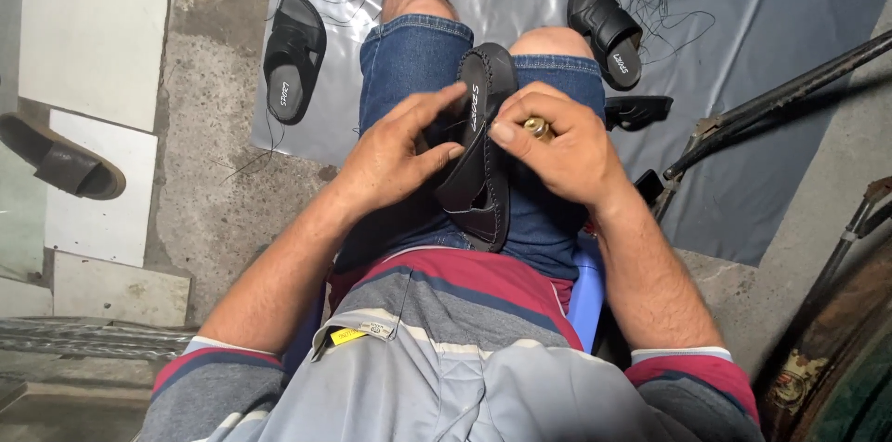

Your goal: The person is hand-stitching the strap of a black sandal to its sole using a needle and thread.

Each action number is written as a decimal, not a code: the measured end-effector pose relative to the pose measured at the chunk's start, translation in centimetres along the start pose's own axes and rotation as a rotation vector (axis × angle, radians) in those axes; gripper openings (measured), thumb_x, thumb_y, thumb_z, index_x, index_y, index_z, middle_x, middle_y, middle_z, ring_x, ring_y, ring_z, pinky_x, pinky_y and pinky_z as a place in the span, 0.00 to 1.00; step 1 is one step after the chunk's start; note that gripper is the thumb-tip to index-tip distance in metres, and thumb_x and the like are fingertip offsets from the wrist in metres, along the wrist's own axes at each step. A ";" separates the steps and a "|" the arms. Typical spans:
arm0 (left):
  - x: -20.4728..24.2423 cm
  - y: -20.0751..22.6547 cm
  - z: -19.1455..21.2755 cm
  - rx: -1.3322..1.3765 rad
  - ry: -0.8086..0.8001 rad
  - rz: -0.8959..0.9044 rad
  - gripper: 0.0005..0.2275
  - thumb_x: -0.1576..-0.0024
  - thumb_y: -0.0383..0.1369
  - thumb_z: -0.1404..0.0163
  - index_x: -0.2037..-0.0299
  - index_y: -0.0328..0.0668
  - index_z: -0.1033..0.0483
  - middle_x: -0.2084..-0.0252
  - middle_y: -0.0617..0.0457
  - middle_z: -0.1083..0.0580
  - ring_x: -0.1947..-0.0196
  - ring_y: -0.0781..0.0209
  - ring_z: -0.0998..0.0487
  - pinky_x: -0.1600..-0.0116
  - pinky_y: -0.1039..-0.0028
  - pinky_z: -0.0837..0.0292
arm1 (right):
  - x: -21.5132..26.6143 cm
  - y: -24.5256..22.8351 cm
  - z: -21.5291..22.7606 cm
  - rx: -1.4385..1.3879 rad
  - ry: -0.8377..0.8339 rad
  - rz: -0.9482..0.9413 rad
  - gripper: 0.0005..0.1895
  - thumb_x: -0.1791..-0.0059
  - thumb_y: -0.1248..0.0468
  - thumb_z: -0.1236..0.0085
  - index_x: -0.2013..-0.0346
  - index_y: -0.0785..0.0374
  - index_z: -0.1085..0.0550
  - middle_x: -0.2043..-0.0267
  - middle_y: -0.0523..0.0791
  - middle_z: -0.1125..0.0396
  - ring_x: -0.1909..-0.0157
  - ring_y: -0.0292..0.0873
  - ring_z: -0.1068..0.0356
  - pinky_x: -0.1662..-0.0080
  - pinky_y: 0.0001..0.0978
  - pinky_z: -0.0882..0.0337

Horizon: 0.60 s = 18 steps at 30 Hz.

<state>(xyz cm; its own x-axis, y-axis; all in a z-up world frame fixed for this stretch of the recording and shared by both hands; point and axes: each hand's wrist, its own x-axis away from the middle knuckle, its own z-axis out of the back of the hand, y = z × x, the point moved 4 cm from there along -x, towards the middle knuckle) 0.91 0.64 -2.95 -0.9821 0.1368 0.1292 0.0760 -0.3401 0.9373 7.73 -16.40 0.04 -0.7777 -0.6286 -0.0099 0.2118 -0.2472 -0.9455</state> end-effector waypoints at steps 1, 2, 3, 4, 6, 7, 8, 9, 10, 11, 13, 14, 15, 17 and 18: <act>0.1 0.1 0.1 -0.057 0.046 -0.022 0.25 0.51 0.31 0.45 0.42 0.50 0.37 0.51 0.50 0.30 0.56 0.47 0.26 0.56 0.58 0.28 | -0.2 -0.7 -0.2 0.002 -0.026 -0.019 0.04 0.54 0.64 0.44 0.73 0.60 0.26 0.69 0.46 0.35 0.65 0.41 0.37 0.59 0.29 0.38; 0.2 0.2 0.2 -0.114 0.091 -0.045 0.25 0.50 0.31 0.45 0.41 0.53 0.39 0.46 0.54 0.33 0.53 0.46 0.28 0.56 0.55 0.29 | -0.5 -1.4 -0.5 0.004 -0.052 -0.038 0.02 0.55 0.66 0.44 0.70 0.61 0.25 0.73 0.47 0.36 0.70 0.40 0.37 0.64 0.30 0.37; 0.1 0.1 0.0 -0.115 0.094 -0.046 0.25 0.50 0.31 0.45 0.41 0.53 0.39 0.46 0.54 0.33 0.53 0.46 0.28 0.56 0.55 0.29 | -0.6 -1.5 -0.4 0.005 -0.053 -0.035 0.02 0.55 0.66 0.44 0.70 0.61 0.25 0.73 0.47 0.36 0.70 0.40 0.37 0.64 0.30 0.37; 0.0 -0.1 -0.3 -0.121 0.098 -0.060 0.25 0.50 0.31 0.46 0.41 0.55 0.40 0.45 0.54 0.34 0.53 0.46 0.28 0.55 0.55 0.29 | -0.8 -1.5 -0.3 0.021 -0.056 -0.035 0.02 0.55 0.67 0.45 0.69 0.61 0.25 0.74 0.47 0.35 0.71 0.40 0.37 0.65 0.30 0.37; 0.2 -0.5 -0.5 -0.127 0.105 -0.062 0.25 0.49 0.31 0.47 0.40 0.57 0.41 0.45 0.55 0.34 0.52 0.46 0.29 0.55 0.55 0.29 | -1.1 -1.6 -0.5 0.029 -0.067 -0.037 0.03 0.56 0.68 0.46 0.69 0.61 0.25 0.75 0.47 0.35 0.72 0.40 0.37 0.67 0.30 0.36; 0.2 -1.2 -0.9 -0.039 0.018 0.018 0.24 0.49 0.30 0.48 0.40 0.52 0.40 0.55 0.53 0.29 0.64 0.51 0.26 0.64 0.62 0.28 | -1.1 -1.6 -0.4 0.067 -0.061 -0.031 0.05 0.57 0.70 0.46 0.68 0.61 0.24 0.75 0.47 0.34 0.72 0.41 0.35 0.67 0.30 0.36; 0.2 -1.7 -1.4 0.050 -0.068 0.098 0.24 0.48 0.30 0.50 0.41 0.48 0.40 0.66 0.51 0.24 0.75 0.55 0.23 0.72 0.68 0.27 | -1.2 -1.6 -0.4 0.106 -0.056 -0.025 0.07 0.58 0.71 0.47 0.68 0.61 0.24 0.76 0.47 0.33 0.73 0.42 0.34 0.68 0.30 0.35; 0.1 -2.3 -1.4 0.050 -0.069 0.098 0.24 0.48 0.30 0.50 0.41 0.48 0.40 0.66 0.51 0.24 0.75 0.55 0.23 0.72 0.68 0.27 | -1.3 -1.8 -0.4 0.105 -0.055 -0.025 0.07 0.58 0.71 0.47 0.68 0.61 0.24 0.76 0.47 0.33 0.73 0.42 0.34 0.68 0.30 0.35; 0.0 -3.1 -1.5 0.172 -0.108 0.148 0.25 0.50 0.28 0.50 0.40 0.46 0.41 0.68 0.50 0.24 0.78 0.59 0.25 0.74 0.72 0.27 | -1.4 -2.2 -0.4 0.164 -0.063 -0.003 0.07 0.59 0.72 0.46 0.68 0.62 0.24 0.76 0.49 0.34 0.73 0.46 0.34 0.69 0.34 0.35; 0.0 -3.8 -1.8 0.296 -0.146 0.201 0.26 0.51 0.26 0.49 0.40 0.44 0.42 0.69 0.49 0.24 0.81 0.63 0.27 0.75 0.76 0.27 | -1.5 -2.6 -0.5 0.222 -0.073 0.019 0.07 0.60 0.72 0.46 0.69 0.62 0.24 0.76 0.51 0.34 0.74 0.50 0.33 0.70 0.37 0.35; 0.2 -2.6 -1.1 0.469 -0.146 0.253 0.27 0.51 0.24 0.50 0.39 0.43 0.43 0.70 0.48 0.25 0.78 0.66 0.27 0.76 0.80 0.27 | -1.2 -2.2 -0.7 0.289 -0.094 0.048 0.07 0.60 0.70 0.44 0.68 0.59 0.24 0.76 0.48 0.34 0.72 0.49 0.33 0.68 0.36 0.34; 0.3 -2.1 -0.8 0.642 -0.145 0.302 0.28 0.51 0.23 0.50 0.39 0.41 0.45 0.70 0.47 0.26 0.75 0.68 0.28 0.76 0.85 0.27 | -1.1 -2.1 -0.8 0.359 -0.113 0.079 0.08 0.60 0.68 0.43 0.67 0.56 0.23 0.76 0.46 0.33 0.71 0.48 0.32 0.66 0.35 0.33; 0.1 -1.5 -0.6 0.643 -0.144 0.303 0.28 0.51 0.23 0.50 0.39 0.41 0.45 0.70 0.47 0.26 0.75 0.68 0.28 0.76 0.85 0.27 | -1.2 -1.7 -1.0 0.358 -0.115 0.078 0.08 0.60 0.68 0.43 0.67 0.56 0.23 0.76 0.46 0.33 0.71 0.48 0.32 0.66 0.35 0.33; -0.4 0.0 0.1 0.798 -0.104 0.246 0.27 0.51 0.24 0.48 0.40 0.36 0.44 0.72 0.46 0.25 0.77 0.72 0.27 0.78 0.87 0.27 | -1.3 -1.0 -1.5 0.509 -0.118 0.133 0.06 0.60 0.64 0.42 0.68 0.54 0.24 0.76 0.45 0.35 0.71 0.46 0.33 0.66 0.34 0.32; -0.5 0.0 0.2 0.796 -0.103 0.243 0.27 0.51 0.24 0.48 0.40 0.36 0.44 0.72 0.46 0.25 0.77 0.72 0.27 0.78 0.87 0.27 | -1.5 -1.2 -1.4 0.511 -0.116 0.136 0.06 0.60 0.64 0.42 0.68 0.54 0.24 0.76 0.45 0.35 0.71 0.46 0.33 0.66 0.34 0.32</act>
<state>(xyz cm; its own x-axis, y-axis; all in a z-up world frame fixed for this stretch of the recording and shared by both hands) 1.45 0.73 -2.97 -0.9051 0.2422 0.3494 0.4200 0.3823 0.8231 7.77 -14.13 0.69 -0.6587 -0.7501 -0.0580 0.5896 -0.4668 -0.6591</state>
